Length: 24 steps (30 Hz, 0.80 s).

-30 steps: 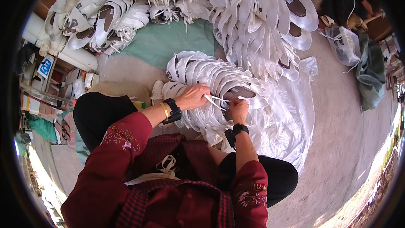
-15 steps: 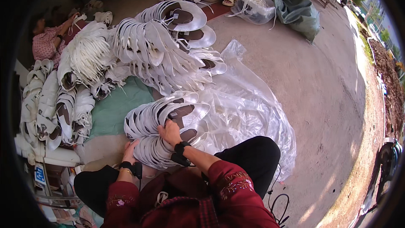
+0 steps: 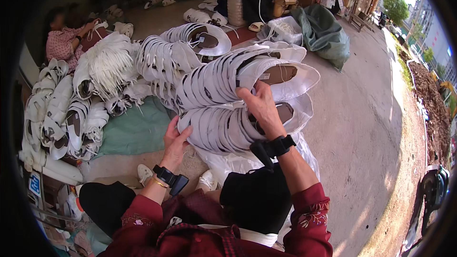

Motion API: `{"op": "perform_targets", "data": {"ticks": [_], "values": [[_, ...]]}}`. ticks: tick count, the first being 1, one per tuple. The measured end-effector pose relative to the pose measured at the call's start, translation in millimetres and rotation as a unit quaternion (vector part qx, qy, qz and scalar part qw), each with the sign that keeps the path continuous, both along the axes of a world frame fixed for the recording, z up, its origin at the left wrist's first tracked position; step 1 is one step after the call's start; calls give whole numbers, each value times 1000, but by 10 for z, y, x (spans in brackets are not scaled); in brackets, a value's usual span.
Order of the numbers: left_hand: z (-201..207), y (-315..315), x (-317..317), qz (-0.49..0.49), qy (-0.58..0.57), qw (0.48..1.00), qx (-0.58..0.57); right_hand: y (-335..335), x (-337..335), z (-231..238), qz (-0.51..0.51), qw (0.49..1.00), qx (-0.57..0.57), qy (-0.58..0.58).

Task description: The worker is lacing and then stacking shoe uppers in a shoe manufacturing environment.

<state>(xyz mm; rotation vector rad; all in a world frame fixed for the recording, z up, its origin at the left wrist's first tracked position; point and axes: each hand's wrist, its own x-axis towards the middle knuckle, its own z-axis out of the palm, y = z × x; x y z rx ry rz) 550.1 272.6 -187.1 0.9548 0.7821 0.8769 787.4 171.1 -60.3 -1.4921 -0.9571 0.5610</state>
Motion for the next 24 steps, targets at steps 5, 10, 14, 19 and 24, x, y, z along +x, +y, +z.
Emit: {"op": "perform_targets", "data": {"ticks": [5,10,14,19,24], "values": [[-327,-73,685,-144,147,932,298,265,1643,-223,-28,976,-141,-165],[-389,-54,362,-330,184,905,195,96,1720,-1039,0,936,-216,-277],[-213,13,-252,-465,324,803,183,-528,1385,-1490,140,919,-367,15],[862,33,-1281,-399,437,778,210,-991,1338,-1639,162,921,-329,134],[1883,-165,-2374,-94,334,905,247,-1168,1430,-1364,118,936,-317,94]]}}
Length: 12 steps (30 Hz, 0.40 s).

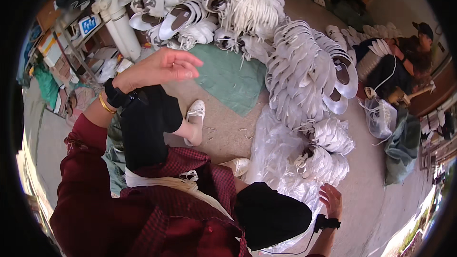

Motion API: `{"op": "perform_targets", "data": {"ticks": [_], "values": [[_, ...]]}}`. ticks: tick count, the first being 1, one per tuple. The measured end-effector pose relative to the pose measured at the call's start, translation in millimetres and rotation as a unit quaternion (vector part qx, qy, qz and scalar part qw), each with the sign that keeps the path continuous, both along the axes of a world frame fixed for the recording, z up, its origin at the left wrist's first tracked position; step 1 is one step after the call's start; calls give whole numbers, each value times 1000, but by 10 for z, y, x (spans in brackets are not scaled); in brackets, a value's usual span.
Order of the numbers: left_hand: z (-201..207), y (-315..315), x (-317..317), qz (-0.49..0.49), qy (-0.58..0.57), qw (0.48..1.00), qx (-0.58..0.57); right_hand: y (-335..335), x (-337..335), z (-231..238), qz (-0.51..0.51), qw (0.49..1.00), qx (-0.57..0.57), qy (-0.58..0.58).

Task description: The worker is lacing and then stacking shoe uppers in a shoe manufacturing environment.

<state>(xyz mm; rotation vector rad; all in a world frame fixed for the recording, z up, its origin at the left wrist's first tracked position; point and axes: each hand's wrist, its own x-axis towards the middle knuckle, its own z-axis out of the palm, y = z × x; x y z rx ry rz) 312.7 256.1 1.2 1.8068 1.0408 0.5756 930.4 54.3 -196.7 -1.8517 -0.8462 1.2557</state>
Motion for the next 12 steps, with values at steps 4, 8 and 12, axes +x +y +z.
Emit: {"op": "perform_targets", "data": {"ticks": [4,8,12], "values": [[-62,-488,-1004,229,-44,972,36,477,-247,436,51,998,20,-35],[-484,-945,-1525,403,-146,904,5,701,-597,265,126,991,23,-29],[-773,-1148,-1389,401,-136,904,64,-270,-930,-850,133,960,85,232]]}}
